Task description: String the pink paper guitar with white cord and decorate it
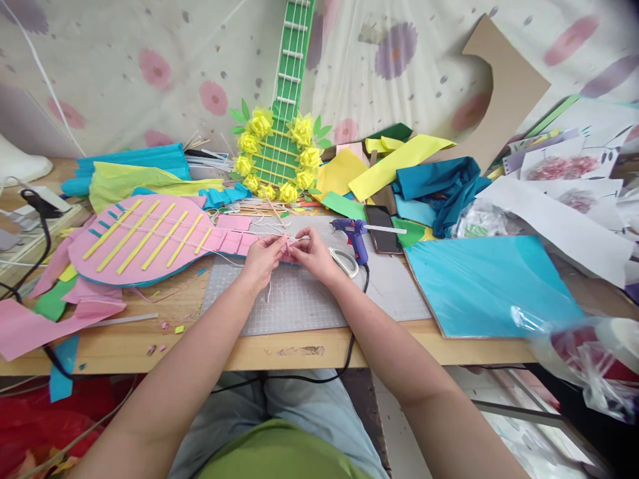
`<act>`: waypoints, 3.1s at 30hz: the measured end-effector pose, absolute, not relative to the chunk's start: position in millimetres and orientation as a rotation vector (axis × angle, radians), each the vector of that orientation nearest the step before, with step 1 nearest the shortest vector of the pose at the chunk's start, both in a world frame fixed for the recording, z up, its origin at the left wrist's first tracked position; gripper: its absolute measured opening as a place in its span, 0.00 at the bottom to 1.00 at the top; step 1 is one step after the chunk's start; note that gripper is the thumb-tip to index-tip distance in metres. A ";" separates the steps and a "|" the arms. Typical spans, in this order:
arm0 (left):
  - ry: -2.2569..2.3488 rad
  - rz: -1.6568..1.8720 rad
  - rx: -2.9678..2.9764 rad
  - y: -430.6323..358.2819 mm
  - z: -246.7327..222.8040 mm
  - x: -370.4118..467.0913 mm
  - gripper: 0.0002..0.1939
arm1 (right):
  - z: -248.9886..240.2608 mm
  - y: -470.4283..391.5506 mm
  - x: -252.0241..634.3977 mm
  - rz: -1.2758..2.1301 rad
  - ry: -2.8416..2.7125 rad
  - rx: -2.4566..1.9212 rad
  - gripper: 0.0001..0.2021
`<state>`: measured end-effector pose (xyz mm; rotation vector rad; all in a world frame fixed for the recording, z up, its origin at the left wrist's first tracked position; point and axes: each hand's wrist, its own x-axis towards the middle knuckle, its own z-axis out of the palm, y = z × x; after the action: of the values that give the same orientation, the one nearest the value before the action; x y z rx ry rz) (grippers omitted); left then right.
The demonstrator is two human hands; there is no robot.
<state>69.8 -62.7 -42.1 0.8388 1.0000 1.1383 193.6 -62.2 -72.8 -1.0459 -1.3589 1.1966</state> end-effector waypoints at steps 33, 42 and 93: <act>1.542 1.155 1.849 -56.0 -54.5 61.1 0.11 | -61.2 -69.8 199.6 0.694 -1.632 -1.279 0.09; 1.758 0.996 2.151 -61.7 -52.6 69.9 0.08 | -60.2 -71.4 191.1 0.537 -1.532 -1.407 0.09; 1.314 1.280 1.772 -60.8 -59.8 69.2 0.11 | -56.6 -63.9 191.7 1.509 -0.794 -1.002 0.07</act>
<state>69.2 -60.8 -59.8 1.7721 1.3135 1.2796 191.7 -63.9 -56.6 -1.0019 -0.7936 1.5092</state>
